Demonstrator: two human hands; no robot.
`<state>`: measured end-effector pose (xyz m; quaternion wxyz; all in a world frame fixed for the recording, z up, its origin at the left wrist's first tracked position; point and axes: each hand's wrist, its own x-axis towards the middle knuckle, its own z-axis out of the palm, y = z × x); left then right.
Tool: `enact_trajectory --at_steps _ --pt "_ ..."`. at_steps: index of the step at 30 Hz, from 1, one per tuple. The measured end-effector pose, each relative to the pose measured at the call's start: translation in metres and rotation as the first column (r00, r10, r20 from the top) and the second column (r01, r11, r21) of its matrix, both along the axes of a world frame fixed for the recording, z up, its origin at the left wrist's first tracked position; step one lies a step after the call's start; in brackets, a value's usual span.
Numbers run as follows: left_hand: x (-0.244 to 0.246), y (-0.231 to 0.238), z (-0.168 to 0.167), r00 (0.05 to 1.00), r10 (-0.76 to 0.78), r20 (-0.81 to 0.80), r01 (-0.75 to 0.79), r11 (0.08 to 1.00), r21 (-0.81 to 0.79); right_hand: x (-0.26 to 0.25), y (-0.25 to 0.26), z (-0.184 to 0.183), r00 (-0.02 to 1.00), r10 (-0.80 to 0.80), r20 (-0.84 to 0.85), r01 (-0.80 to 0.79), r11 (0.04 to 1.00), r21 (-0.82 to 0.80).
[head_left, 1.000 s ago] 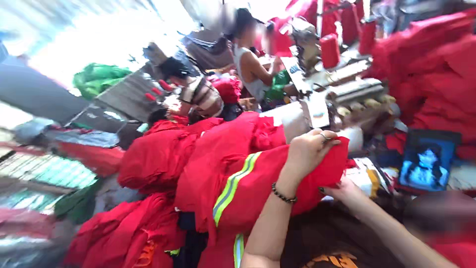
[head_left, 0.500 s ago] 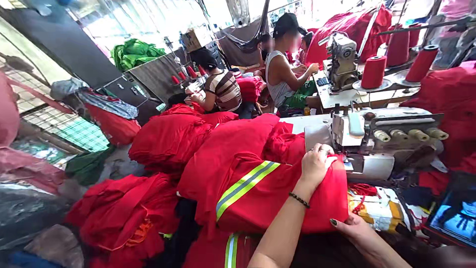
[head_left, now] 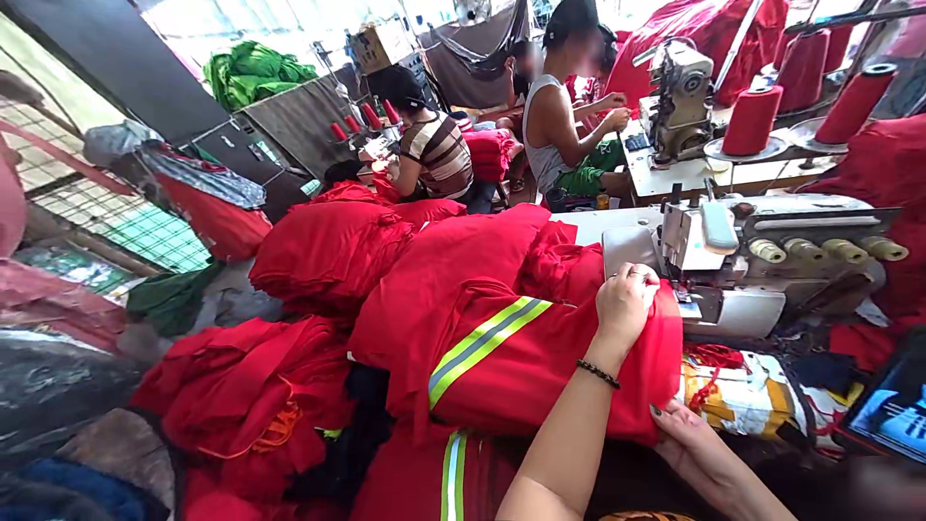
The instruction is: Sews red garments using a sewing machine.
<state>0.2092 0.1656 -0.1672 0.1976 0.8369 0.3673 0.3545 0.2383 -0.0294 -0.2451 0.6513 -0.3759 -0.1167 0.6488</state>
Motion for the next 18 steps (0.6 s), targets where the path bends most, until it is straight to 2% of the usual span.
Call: enact_trajectory --at_steps 2,5,9,11,14,16,18 --pt "0.002 -0.002 0.003 0.999 0.035 -0.039 -0.036 0.999 -0.024 -0.003 0.0 0.0 0.998 0.068 -0.011 -0.067 0.997 0.042" --pt "0.005 -0.002 0.004 0.995 0.063 -0.077 -0.066 0.997 -0.049 -0.012 0.003 0.0 0.992 0.116 0.057 -0.117 0.993 0.02" --pt "0.004 -0.003 0.006 0.992 0.06 -0.111 -0.068 0.995 -0.071 -0.019 0.0 0.012 0.997 0.044 0.064 -0.037 0.994 -0.103" --pt "0.003 -0.003 0.007 0.99 0.049 -0.136 -0.063 0.993 -0.101 -0.011 -0.009 0.022 0.995 0.002 0.095 0.007 0.996 -0.089" --pt "0.002 -0.003 0.009 0.989 0.043 -0.142 -0.06 0.991 -0.117 0.018 -0.022 0.032 0.972 -0.028 0.235 0.03 1.0 -0.008" --pt "0.002 -0.002 0.009 0.991 0.047 -0.122 -0.059 0.993 -0.102 0.039 -0.024 0.025 0.943 -0.041 0.33 0.038 0.999 0.016" --pt "0.002 -0.003 0.006 0.995 0.051 -0.084 -0.054 0.998 -0.038 0.05 -0.026 0.014 0.913 0.013 0.407 -0.011 1.0 -0.007"
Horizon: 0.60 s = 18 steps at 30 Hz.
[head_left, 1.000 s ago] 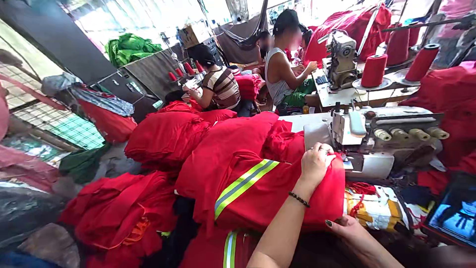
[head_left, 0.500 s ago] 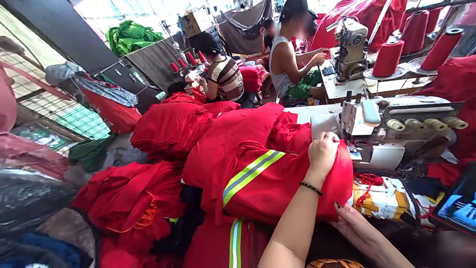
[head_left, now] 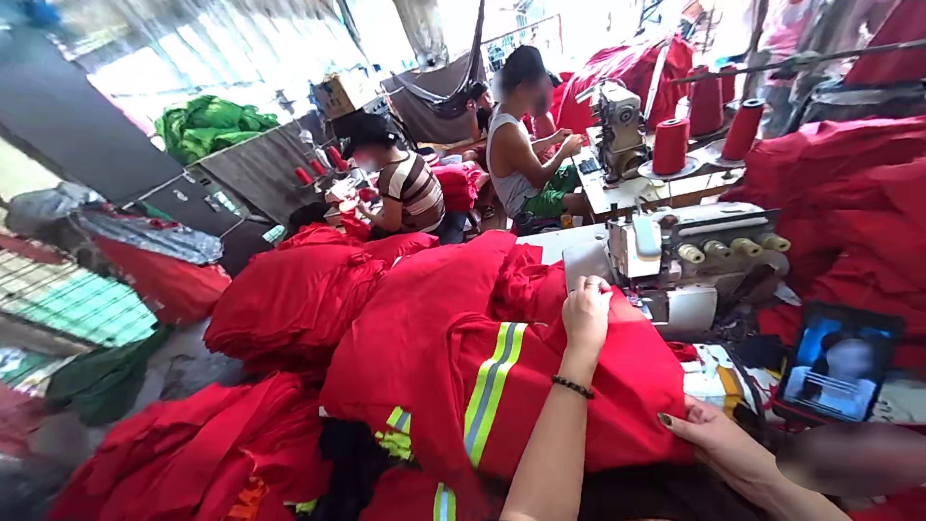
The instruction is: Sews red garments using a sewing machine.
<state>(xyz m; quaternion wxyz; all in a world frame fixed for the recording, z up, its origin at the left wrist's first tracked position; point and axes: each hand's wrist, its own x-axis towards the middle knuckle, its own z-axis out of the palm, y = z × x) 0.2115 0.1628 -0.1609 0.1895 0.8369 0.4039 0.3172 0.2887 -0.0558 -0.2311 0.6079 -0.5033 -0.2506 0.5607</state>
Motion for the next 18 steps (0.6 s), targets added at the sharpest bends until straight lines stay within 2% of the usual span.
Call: enact_trajectory --at_steps 3,6,8,12,15,18 --pt "0.001 -0.004 -0.011 0.999 -0.001 0.054 -0.011 0.976 0.217 -0.006 -0.003 -0.012 0.994 0.1 0.033 -0.098 0.993 -0.059" --pt "-0.003 -0.024 -0.014 0.991 0.121 -0.061 -0.085 0.903 0.421 -0.022 0.002 -0.019 0.997 0.075 -0.014 -0.076 0.989 -0.124" --pt "-0.01 -0.042 -0.019 0.974 0.175 -0.146 -0.078 0.857 0.509 -0.029 0.01 -0.025 0.998 0.064 0.024 -0.061 0.992 -0.108" --pt "-0.025 -0.071 -0.04 0.956 0.129 -0.264 0.014 0.877 0.48 -0.023 0.01 -0.032 0.925 0.255 0.281 -0.253 0.967 -0.044" --pt "-0.032 -0.079 -0.045 0.956 0.091 -0.28 0.04 0.902 0.431 -0.017 0.005 -0.034 0.909 0.357 0.215 -0.367 0.93 0.009" --pt "-0.029 -0.077 -0.043 0.978 0.076 -0.193 0.015 0.901 0.433 -0.016 0.0 -0.036 0.9 0.419 0.119 -0.429 0.9 0.077"
